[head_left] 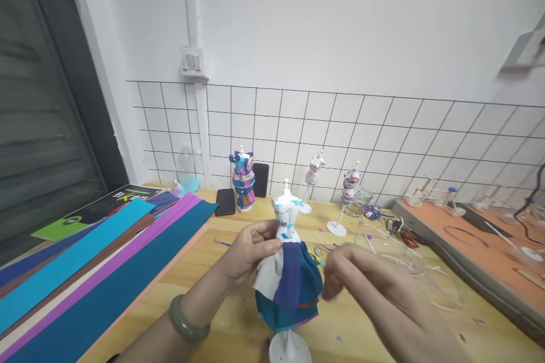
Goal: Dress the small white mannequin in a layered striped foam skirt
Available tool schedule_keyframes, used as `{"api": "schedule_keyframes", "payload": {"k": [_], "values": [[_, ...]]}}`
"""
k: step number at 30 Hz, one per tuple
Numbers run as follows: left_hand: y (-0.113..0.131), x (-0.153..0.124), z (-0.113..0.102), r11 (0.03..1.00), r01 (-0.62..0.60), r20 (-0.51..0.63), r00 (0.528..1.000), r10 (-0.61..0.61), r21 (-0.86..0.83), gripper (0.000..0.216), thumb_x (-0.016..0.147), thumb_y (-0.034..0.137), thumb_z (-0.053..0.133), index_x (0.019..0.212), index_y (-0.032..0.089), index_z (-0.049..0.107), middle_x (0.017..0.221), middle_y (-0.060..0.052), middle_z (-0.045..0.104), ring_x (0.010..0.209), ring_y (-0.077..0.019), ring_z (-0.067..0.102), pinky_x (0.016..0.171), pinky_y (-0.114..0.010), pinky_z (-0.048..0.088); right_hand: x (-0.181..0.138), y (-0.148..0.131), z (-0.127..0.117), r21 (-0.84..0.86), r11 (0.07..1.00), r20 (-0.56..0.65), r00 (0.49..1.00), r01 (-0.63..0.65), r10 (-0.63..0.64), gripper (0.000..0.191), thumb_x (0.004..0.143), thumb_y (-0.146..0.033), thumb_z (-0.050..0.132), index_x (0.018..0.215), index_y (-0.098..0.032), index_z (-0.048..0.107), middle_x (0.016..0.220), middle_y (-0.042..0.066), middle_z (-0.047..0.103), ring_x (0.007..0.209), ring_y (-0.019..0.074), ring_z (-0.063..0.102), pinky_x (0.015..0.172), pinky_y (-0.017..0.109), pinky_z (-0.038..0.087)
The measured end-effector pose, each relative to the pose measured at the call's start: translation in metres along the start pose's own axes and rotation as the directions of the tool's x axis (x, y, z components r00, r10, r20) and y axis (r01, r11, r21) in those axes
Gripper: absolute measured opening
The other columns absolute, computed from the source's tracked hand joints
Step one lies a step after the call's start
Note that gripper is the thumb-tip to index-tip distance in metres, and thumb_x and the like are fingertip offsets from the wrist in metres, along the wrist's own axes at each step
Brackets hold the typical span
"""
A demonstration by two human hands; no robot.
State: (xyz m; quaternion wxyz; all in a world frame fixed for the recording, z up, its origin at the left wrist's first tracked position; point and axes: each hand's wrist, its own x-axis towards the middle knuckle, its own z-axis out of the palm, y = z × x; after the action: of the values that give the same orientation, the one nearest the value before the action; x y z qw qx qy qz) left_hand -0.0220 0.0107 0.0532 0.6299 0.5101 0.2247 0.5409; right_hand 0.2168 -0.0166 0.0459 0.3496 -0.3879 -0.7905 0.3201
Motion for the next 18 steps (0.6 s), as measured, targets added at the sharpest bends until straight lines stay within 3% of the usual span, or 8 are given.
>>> {"api": "schedule_keyframes", "payload": {"k": [2,4,11,18], "values": [[0.001,0.000,0.006,0.990,-0.027,0.000,1.000,0.027,0.139,0.041,0.072,0.026,0.067,0.111,0.014,0.059,0.106,-0.011,0.064,0.100,-0.0255,0.058,0.084,-0.034,0.044,0.029,-0.045,-0.002,-0.012,0.998,0.040,0.997,-0.061,0.061,0.036,0.090,-0.046,0.036,0.069,-0.022,0.053,0.068,0.002,0.057,0.065,0.0179,0.057,0.058,0.029,0.046],[0.000,0.001,0.010,0.960,-0.056,-0.010,0.998,0.061,0.275,0.040,0.074,0.025,0.066,0.111,0.014,0.058,0.106,-0.011,0.064,0.099,-0.0244,0.057,0.085,-0.034,0.043,0.047,-0.065,0.001,-0.034,0.995,0.056,0.994,-0.091,0.093,0.038,0.089,-0.050,0.037,0.070,-0.020,0.051,0.066,0.001,0.056,0.062,0.0155,0.054,0.055,0.026,0.043],[-0.005,0.003,0.011,0.876,-0.043,-0.123,0.986,0.115,0.480,0.045,0.073,0.028,0.067,0.115,0.017,0.055,0.108,-0.010,0.062,0.098,-0.0230,0.057,0.085,-0.034,0.044,0.053,-0.040,0.006,-0.152,0.984,0.049,0.994,-0.088,0.096,0.025,0.087,-0.036,0.046,0.071,-0.018,0.054,0.062,-0.001,0.056,0.055,0.0118,0.050,0.049,0.022,0.035],[-0.006,0.003,0.012,0.885,-0.038,-0.132,0.985,0.112,0.465,0.049,0.068,0.025,0.071,0.114,0.017,0.054,0.111,-0.010,0.061,0.103,-0.0227,0.055,0.090,-0.034,0.041,0.053,-0.050,0.001,-0.070,0.997,0.202,0.978,-0.037,0.050,0.018,0.085,-0.022,0.048,0.070,-0.017,0.056,0.064,-0.001,0.059,0.058,0.0111,0.052,0.053,0.022,0.040]]}}
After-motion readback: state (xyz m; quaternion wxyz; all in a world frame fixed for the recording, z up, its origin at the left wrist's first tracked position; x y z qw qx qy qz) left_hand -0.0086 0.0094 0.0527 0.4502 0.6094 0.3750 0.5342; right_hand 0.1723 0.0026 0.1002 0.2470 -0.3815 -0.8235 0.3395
